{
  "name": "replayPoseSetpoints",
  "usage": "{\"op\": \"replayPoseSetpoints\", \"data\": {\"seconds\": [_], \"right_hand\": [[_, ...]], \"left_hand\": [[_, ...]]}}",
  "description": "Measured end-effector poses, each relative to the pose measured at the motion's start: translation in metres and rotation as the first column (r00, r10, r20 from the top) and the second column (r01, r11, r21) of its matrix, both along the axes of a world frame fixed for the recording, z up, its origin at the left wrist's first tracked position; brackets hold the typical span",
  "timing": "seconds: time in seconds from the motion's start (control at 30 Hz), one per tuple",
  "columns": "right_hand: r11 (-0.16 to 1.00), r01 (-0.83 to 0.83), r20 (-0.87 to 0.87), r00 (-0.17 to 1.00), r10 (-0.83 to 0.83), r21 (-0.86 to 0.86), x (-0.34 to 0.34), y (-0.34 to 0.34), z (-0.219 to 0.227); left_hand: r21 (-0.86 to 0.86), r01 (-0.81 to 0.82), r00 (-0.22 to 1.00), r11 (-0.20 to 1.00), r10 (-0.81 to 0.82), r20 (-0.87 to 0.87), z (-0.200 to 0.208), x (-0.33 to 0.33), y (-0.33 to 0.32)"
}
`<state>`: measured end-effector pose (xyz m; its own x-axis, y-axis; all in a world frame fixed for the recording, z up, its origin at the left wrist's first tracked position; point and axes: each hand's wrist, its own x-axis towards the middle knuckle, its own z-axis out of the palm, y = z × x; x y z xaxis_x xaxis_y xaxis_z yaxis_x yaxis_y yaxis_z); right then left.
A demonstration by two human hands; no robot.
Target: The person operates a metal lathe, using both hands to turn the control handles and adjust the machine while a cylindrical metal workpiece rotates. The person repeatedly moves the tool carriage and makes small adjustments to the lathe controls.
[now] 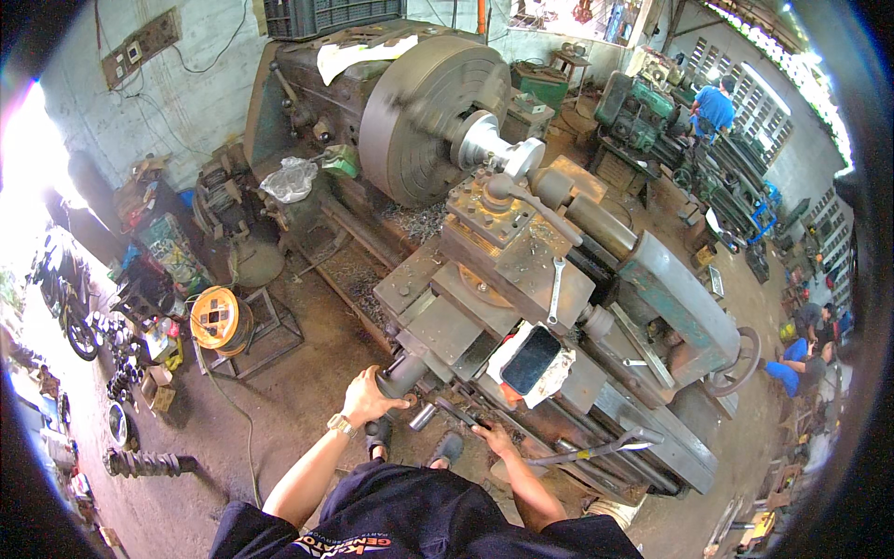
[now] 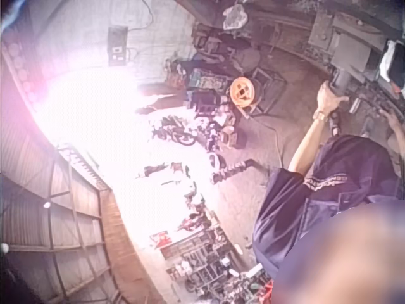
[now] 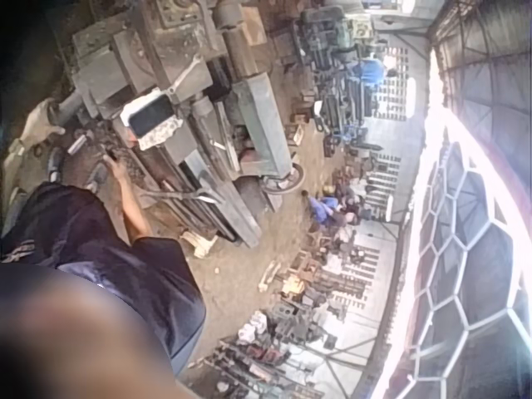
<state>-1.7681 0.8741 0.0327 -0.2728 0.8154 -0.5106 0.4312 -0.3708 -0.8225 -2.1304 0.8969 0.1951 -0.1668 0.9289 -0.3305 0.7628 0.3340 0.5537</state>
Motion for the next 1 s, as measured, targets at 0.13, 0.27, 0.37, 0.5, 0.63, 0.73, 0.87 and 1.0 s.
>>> {"op": "replayPoseSetpoints", "data": {"seconds": [0.13, 0.27, 0.37, 0.5, 0.63, 0.73, 0.87, 1.0], "right_hand": [[1.000, -0.003, -0.094, 0.996, 0.005, 0.017, 0.002, -0.001, -0.002], [0.999, -0.019, -0.058, 0.998, 0.020, 0.027, 0.005, -0.001, -0.005], [1.000, -0.027, -0.026, 0.999, 0.026, -0.011, 0.007, -0.001, -0.011], [0.999, 0.031, -0.002, 1.000, -0.031, -0.010, 0.007, -0.003, -0.020], [0.998, -0.015, -0.054, 0.998, 0.019, 0.067, 0.008, -0.003, -0.017], [0.997, -0.074, -0.007, 0.997, 0.074, 0.033, 0.010, -0.001, -0.009], [0.998, -0.057, -0.066, 0.996, 0.059, 0.032, 0.011, -0.004, -0.008], [1.000, -0.013, -0.056, 0.998, 0.014, 0.028, 0.013, -0.006, -0.023]], "left_hand": [[0.007, 0.001, 1.000, 1.000, -0.001, -0.006, -0.004, -0.001, 0.000], [-0.008, 0.002, 1.000, 1.000, -0.003, -0.020, -0.007, -0.001, 0.000], [-0.008, 0.004, 1.000, 1.000, -0.004, -0.025, -0.007, -0.001, 0.000], [-0.006, 0.003, 1.000, 1.000, -0.003, -0.015, -0.005, 0.000, 0.000], [-0.007, 0.003, 1.000, 1.000, -0.004, -0.016, -0.003, 0.000, 0.001], [-0.040, 0.007, 1.000, 0.999, -0.008, -0.008, 0.000, 0.000, 0.001], [-0.069, 0.005, 1.000, 0.998, -0.006, -0.011, 0.003, 0.001, 0.001], [-0.046, 0.002, 1.000, 0.999, -0.002, -0.015, 0.004, 0.001, 0.000]]}}
